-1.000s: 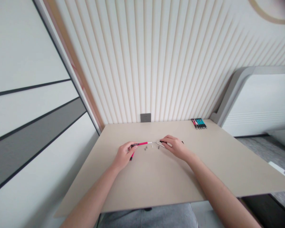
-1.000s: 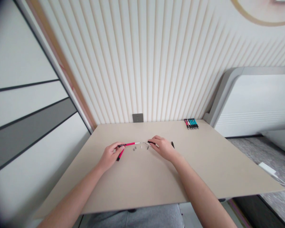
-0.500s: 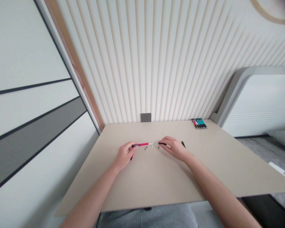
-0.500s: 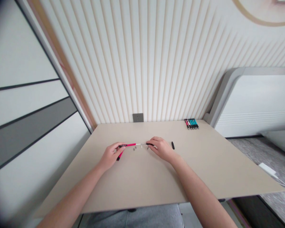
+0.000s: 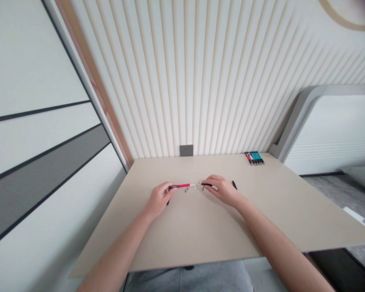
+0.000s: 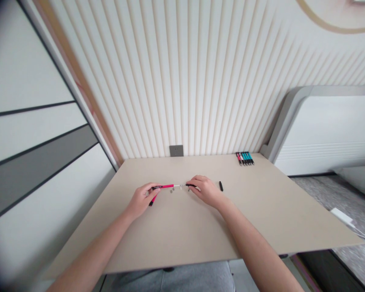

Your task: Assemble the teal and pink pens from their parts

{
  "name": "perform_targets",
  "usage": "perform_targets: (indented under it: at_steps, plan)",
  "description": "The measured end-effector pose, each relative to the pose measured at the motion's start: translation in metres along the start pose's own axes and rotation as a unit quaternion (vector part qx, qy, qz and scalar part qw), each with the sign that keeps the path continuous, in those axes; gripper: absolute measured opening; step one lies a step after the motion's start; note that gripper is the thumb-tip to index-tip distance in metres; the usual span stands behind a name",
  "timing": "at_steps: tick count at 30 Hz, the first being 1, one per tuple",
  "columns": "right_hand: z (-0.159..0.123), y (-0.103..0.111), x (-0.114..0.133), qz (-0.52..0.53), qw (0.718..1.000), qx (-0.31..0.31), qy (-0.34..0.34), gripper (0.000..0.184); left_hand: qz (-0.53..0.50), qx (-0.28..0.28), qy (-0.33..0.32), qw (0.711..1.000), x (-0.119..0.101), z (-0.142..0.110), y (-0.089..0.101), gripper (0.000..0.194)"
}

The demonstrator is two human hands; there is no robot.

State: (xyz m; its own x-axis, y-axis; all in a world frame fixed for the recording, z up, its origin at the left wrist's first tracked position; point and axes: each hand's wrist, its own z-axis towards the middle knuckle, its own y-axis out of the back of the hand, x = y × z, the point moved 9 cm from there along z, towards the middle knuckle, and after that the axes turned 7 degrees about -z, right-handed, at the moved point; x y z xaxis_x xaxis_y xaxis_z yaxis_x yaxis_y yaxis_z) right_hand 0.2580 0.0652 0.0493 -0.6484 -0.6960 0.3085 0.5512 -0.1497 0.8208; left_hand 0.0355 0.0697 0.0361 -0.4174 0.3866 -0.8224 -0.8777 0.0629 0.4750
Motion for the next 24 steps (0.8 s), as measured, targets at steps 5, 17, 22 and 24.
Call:
perform_targets:
  at_steps: [5, 17, 22, 24]
  plan:
    - [-0.001, -0.004, -0.001, -0.008, 1.0, 0.0, 0.007, 0.022, 0.008, 0.009, -0.001, 1.0, 0.002, -0.001, -0.002, 0.03]
    - [0.003, -0.018, 0.03, 0.085, 0.995, -0.045, 0.01, 0.039, 0.032, 0.078, -0.086, 0.993, -0.001, -0.003, -0.016, 0.018]
    - [0.001, -0.028, 0.018, 0.128, 0.991, -0.034, -0.03, 0.036, 0.041, 0.079, -0.1, 0.991, -0.005, -0.004, -0.015, 0.019]
    - [0.002, -0.031, 0.014, 0.147, 0.988, -0.014, -0.05, 0.032, 0.042, 0.077, -0.111, 0.99, -0.008, -0.004, -0.016, 0.019]
